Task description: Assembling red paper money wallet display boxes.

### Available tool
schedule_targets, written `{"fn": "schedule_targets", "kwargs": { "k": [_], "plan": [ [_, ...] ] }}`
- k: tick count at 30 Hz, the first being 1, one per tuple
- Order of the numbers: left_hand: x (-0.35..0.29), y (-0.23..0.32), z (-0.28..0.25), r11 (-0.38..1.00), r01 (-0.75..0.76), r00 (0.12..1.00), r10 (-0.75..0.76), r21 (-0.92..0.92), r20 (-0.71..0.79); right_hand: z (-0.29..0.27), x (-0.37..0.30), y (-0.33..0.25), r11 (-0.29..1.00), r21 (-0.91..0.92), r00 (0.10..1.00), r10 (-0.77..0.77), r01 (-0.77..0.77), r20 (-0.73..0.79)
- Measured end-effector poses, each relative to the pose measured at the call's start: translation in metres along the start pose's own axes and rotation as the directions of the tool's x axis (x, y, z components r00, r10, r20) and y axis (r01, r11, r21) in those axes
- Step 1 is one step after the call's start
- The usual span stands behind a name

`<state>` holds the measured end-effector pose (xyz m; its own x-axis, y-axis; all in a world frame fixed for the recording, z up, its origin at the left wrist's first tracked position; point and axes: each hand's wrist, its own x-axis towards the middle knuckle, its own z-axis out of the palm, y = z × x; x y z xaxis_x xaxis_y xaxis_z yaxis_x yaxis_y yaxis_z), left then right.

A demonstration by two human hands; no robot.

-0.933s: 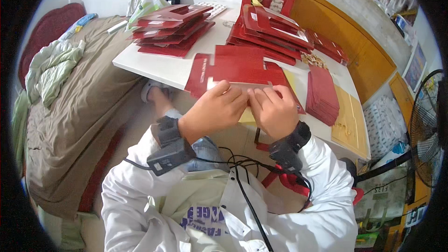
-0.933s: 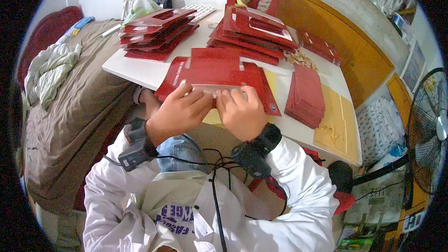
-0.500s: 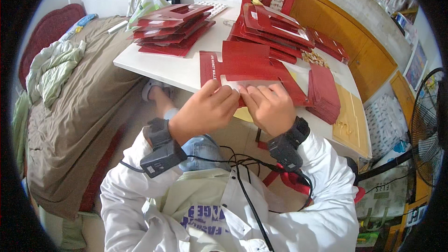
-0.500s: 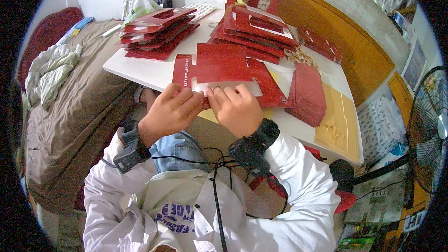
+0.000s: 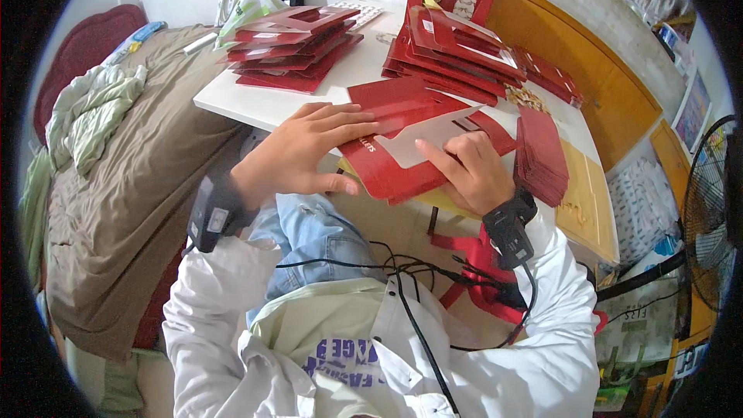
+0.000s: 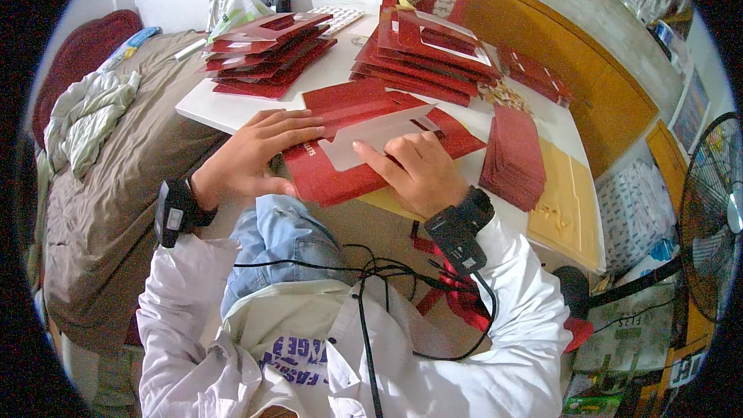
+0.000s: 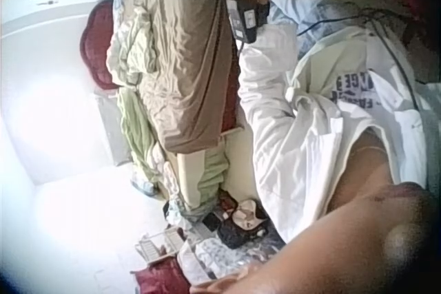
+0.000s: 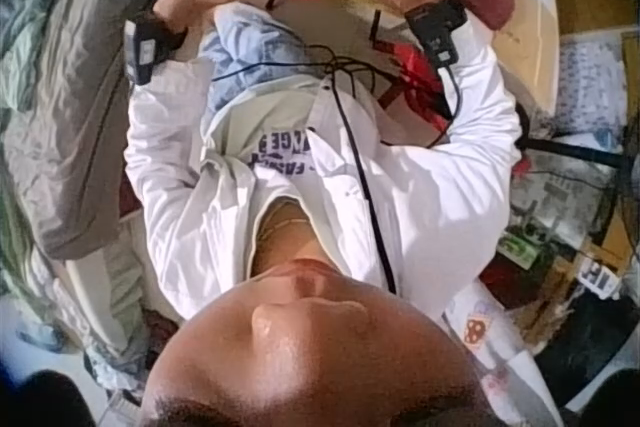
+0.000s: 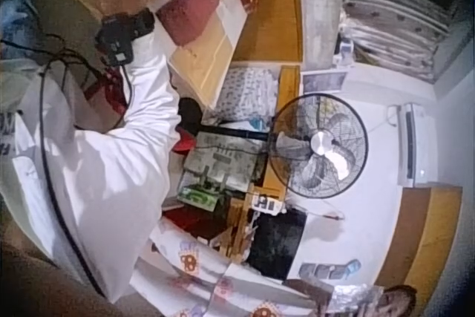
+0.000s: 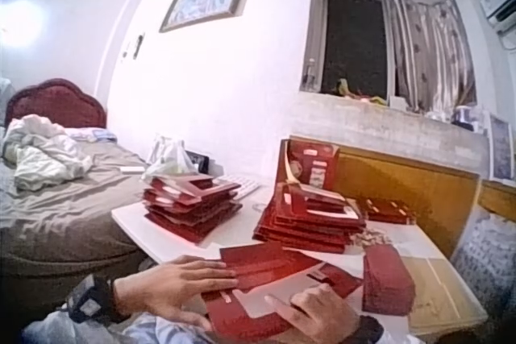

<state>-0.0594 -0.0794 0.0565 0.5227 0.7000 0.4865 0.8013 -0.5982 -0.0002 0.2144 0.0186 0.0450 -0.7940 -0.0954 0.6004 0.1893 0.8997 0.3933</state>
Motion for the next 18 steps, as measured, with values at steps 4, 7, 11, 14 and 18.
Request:
{"fn": "schedule_targets", "kwargs": {
  "k": [4, 7, 11, 14, 18],
  "plan": [
    [0.002, -0.005, -0.001, 0.988, -0.055, 0.998, 0.059, -0.145, 0.020, -0.005, 0.001, 0.001, 0.993, 0.121, 0.998, -0.004, -0.004, 0.063],
    [0.003, -0.002, -0.003, 0.981, -0.054, 0.997, 0.063, -0.184, 0.041, -0.005, -0.002, 0.010, 0.989, 0.148, 0.992, -0.008, -0.010, 0.126],
    [0.003, 0.005, -0.001, 0.975, -0.030, 1.000, 0.029, -0.218, -0.010, 0.002, -0.007, 0.016, 0.983, 0.182, 0.995, -0.009, -0.010, 0.103],
    [0.006, 0.007, 0.002, 0.984, -0.069, 0.997, 0.062, -0.164, -0.044, 0.001, -0.009, 0.019, 0.982, 0.188, 0.992, -0.018, -0.006, 0.125],
    [0.007, 0.006, 0.010, 0.963, -0.222, 0.959, 0.244, 0.154, -0.146, -0.001, -0.013, 0.019, 0.985, 0.164, 0.980, 0.014, -0.048, 0.200]
  ]
}}
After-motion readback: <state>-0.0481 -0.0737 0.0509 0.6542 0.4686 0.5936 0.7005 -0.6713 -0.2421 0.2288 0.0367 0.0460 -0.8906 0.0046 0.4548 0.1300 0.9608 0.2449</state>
